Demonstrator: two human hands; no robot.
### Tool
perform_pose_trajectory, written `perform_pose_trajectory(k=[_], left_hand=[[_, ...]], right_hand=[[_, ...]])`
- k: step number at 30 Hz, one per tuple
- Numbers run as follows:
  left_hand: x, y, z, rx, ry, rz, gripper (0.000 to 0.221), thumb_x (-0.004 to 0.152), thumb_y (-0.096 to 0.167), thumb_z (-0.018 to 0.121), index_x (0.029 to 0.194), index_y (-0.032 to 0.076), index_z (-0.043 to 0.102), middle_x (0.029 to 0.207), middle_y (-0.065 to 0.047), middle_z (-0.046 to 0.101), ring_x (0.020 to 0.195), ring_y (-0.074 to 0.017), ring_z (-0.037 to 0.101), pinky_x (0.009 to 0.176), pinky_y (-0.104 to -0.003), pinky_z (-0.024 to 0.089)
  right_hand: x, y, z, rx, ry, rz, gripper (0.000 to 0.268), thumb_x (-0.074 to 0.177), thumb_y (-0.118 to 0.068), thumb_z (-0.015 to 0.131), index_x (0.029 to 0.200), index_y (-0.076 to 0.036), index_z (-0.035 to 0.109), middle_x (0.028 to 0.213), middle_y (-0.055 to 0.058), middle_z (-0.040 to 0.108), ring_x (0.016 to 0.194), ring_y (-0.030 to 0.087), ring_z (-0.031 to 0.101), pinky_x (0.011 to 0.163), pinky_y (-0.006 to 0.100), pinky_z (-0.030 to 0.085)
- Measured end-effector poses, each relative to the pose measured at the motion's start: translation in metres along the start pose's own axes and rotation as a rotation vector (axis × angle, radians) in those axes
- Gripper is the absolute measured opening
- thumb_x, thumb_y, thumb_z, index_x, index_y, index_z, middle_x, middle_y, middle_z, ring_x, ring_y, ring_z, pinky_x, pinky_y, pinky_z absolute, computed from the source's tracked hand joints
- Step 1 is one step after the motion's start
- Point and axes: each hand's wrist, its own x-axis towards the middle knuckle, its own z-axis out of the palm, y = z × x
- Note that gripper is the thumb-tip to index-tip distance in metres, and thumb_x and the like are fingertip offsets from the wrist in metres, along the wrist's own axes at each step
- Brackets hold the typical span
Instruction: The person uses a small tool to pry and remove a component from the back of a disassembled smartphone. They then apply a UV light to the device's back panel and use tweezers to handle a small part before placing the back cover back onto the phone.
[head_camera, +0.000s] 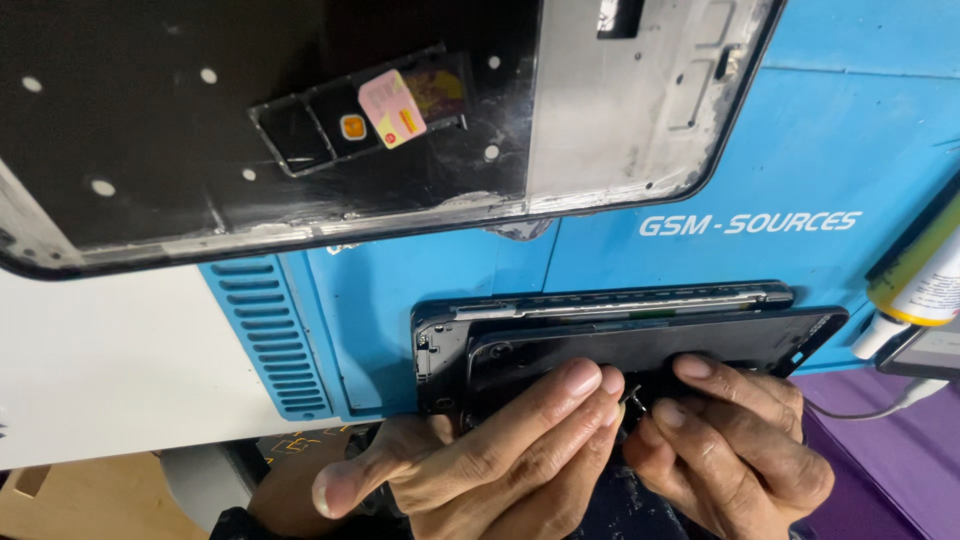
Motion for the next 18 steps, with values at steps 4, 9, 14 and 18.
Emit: perform_pose_trajectory(k=[4,9,14,18], left_hand=[[-0.003,0.012,0.016,0.015,0.119,-0.042,0.093,0.126,0.062,0.004,0.098,0.026,0.086,0.100,0.009,0.087,0.103,0.0010,0.080,0.131,-0.061,-0.009],[-0.006,0.016,0.016,0.036,0.185,-0.094,0.088,0.126,0.055,0.013,0.093,0.033,0.092,0.096,0.014,0.093,0.102,0.0014,0.083,0.119,-0.069,-0.018],[-0.003,0.009,0.013,0.036,0.146,-0.085,0.105,0.124,0.073,-0.006,0.104,0.016,0.081,0.105,0.002,0.084,0.109,-0.0071,0.078,0.140,-0.049,0.008],[0.000,0.010,0.012,0.039,0.131,-0.074,0.099,0.123,0.069,0.000,0.096,0.029,0.086,0.096,0.012,0.090,0.100,0.0006,0.081,0.125,-0.067,-0.012]], right_hand=[[-0.001,-0.001,0.001,-0.006,0.020,-0.001,0.015,0.093,-0.015,0.080,0.095,-0.003,0.072,0.089,0.010,0.069,0.095,0.036,0.080,0.076,0.037,0.059],[0.000,-0.002,0.000,-0.008,0.001,0.018,0.015,0.092,-0.015,0.082,0.094,-0.004,0.072,0.090,0.010,0.069,0.096,0.036,0.080,0.078,0.038,0.060],[0.003,-0.002,0.001,0.008,0.009,0.017,0.017,0.092,-0.016,0.082,0.094,-0.003,0.072,0.087,0.010,0.069,0.095,0.035,0.080,0.078,0.037,0.061],[0.001,-0.002,0.004,0.000,0.048,0.005,0.014,0.092,-0.013,0.081,0.091,-0.003,0.070,0.088,0.010,0.066,0.094,0.035,0.080,0.074,0.037,0.059]])
